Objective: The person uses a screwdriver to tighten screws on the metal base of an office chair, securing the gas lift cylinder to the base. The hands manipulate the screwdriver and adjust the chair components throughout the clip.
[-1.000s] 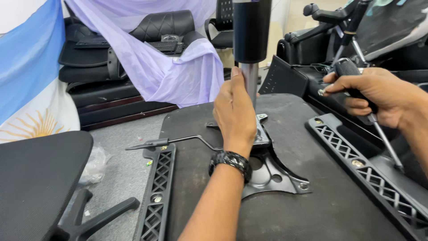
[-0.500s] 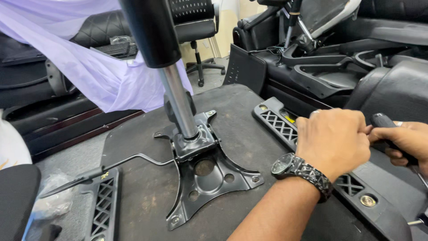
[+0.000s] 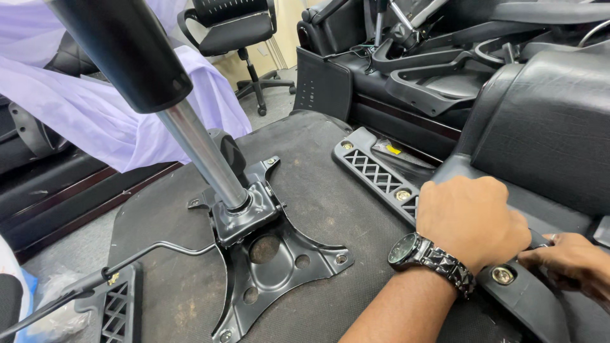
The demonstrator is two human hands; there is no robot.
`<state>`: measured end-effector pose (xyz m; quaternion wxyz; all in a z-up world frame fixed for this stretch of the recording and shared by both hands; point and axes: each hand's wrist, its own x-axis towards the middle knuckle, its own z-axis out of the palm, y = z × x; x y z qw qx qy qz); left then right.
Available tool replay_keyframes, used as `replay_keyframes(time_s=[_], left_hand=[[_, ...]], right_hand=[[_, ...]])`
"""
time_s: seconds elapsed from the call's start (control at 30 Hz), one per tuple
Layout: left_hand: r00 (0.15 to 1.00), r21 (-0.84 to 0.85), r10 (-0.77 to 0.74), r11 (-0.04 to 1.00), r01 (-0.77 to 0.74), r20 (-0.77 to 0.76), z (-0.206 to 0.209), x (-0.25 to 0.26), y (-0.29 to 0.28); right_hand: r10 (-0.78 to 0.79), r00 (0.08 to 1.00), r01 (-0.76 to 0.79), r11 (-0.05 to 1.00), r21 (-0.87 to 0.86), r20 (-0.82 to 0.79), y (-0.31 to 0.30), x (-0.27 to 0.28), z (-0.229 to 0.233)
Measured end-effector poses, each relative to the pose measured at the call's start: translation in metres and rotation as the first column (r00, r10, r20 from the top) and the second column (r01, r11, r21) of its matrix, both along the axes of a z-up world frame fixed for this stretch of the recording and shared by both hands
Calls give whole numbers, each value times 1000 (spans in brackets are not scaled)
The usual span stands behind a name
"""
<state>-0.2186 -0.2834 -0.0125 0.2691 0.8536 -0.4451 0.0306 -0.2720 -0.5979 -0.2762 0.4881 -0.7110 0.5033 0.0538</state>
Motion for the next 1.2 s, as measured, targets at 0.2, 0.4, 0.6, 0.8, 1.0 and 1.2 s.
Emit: replay_keyframes(time_s=[0.2, 0.4, 0.6, 0.8, 1.0, 1.2], left_hand=[[1000, -73, -6, 997, 6, 4, -2, 1, 4], [997, -211, -30, 976, 45, 77, -5, 0, 7], [993, -577, -32, 815, -40, -114, 7, 10, 20], [929, -813, 326, 485, -324, -175, 39, 34, 70], [454, -919, 891, 197, -342, 23, 55, 43, 140], [624, -845, 766, 223, -486, -156, 60, 76, 175]], right_hand=[[-2, 1000, 1, 999, -45, -17, -3, 11, 10], [1, 970, -7, 1000, 22, 243, 46, 23, 96], [233, 837, -266, 964, -5, 494, 117, 50, 200], [375, 668, -518, 854, 40, 642, 180, 84, 270], [276, 687, -482, 866, 136, 672, 218, 105, 300], [345, 649, -405, 911, -76, 678, 274, 148, 330]])
